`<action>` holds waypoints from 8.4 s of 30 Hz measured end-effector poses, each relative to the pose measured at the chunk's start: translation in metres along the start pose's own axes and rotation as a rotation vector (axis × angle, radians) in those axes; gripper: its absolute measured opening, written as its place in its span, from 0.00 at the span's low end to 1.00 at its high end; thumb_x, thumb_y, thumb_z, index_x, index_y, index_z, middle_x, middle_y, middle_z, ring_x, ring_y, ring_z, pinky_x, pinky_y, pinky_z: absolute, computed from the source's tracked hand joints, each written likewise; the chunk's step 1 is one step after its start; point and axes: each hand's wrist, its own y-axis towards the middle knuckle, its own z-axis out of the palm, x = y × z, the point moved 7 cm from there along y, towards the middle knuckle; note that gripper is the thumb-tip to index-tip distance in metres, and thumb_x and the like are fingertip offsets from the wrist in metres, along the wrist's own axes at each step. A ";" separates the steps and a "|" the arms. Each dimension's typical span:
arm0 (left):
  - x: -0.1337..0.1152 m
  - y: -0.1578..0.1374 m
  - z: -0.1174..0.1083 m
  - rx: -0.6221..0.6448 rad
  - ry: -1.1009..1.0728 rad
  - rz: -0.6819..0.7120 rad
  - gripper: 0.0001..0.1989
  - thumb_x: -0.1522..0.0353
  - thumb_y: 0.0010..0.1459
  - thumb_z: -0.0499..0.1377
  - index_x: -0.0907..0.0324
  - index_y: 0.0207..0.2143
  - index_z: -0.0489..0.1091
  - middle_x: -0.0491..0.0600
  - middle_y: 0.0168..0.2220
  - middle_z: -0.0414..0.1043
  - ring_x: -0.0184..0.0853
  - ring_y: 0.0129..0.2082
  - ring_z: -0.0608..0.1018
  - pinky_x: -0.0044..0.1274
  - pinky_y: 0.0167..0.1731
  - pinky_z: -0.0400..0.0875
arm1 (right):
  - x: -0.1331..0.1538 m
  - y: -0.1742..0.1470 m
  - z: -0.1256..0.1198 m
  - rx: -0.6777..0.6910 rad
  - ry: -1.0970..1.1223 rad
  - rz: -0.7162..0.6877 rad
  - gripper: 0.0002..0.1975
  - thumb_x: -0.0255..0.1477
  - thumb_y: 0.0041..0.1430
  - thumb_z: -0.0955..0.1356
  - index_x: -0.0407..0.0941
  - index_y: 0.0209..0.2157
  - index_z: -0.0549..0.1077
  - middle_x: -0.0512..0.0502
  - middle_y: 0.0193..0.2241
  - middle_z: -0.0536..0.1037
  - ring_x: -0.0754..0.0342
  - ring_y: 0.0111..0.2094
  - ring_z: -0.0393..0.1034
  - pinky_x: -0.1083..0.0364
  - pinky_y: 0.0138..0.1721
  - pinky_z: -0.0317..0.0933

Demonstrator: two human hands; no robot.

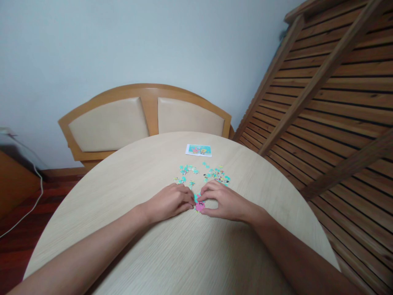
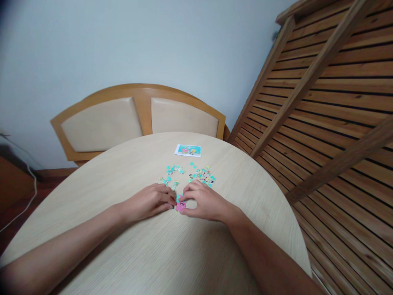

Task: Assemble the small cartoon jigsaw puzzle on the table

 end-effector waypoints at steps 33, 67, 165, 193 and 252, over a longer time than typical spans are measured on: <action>0.090 -0.019 -0.023 -0.329 0.104 -0.452 0.12 0.66 0.65 0.55 0.58 0.47 0.74 0.53 0.46 0.77 0.42 0.48 0.76 0.36 0.50 0.70 | -0.065 -0.025 -0.029 -0.081 -0.170 0.280 0.21 0.41 0.61 0.70 0.47 0.53 0.73 0.39 0.53 0.73 0.41 0.57 0.63 0.41 0.58 0.58; 0.087 -0.002 -0.013 -0.411 -0.093 -0.377 0.07 0.70 0.62 0.59 0.58 0.43 0.73 0.51 0.42 0.76 0.38 0.44 0.77 0.32 0.48 0.70 | -0.008 -0.002 -0.003 0.027 -0.069 0.087 0.21 0.45 0.59 0.70 0.50 0.50 0.77 0.42 0.55 0.73 0.41 0.61 0.59 0.40 0.63 0.52; 0.010 0.004 0.008 -0.209 -0.045 -0.084 0.14 0.59 0.64 0.59 0.56 0.48 0.73 0.53 0.50 0.73 0.41 0.51 0.73 0.34 0.53 0.68 | -0.014 -0.003 -0.011 -0.087 0.112 -0.042 0.06 0.25 0.53 0.73 0.47 0.35 0.79 0.48 0.33 0.79 0.50 0.41 0.72 0.48 0.48 0.64; 0.011 0.005 0.010 -0.186 -0.033 -0.089 0.14 0.60 0.63 0.61 0.56 0.48 0.73 0.52 0.51 0.73 0.41 0.52 0.73 0.33 0.54 0.67 | -0.004 0.000 -0.007 -0.044 0.071 -0.086 0.07 0.23 0.57 0.71 0.48 0.35 0.81 0.47 0.34 0.80 0.50 0.40 0.73 0.48 0.48 0.64; 0.022 0.003 -0.001 -0.460 -0.509 -0.339 0.11 0.62 0.63 0.58 0.60 0.38 0.74 0.50 0.37 0.79 0.37 0.38 0.79 0.29 0.42 0.72 | -0.028 0.006 0.004 -0.487 0.877 0.453 0.24 0.39 0.48 0.77 0.44 0.44 0.73 0.43 0.39 0.79 0.52 0.36 0.78 0.51 0.40 0.73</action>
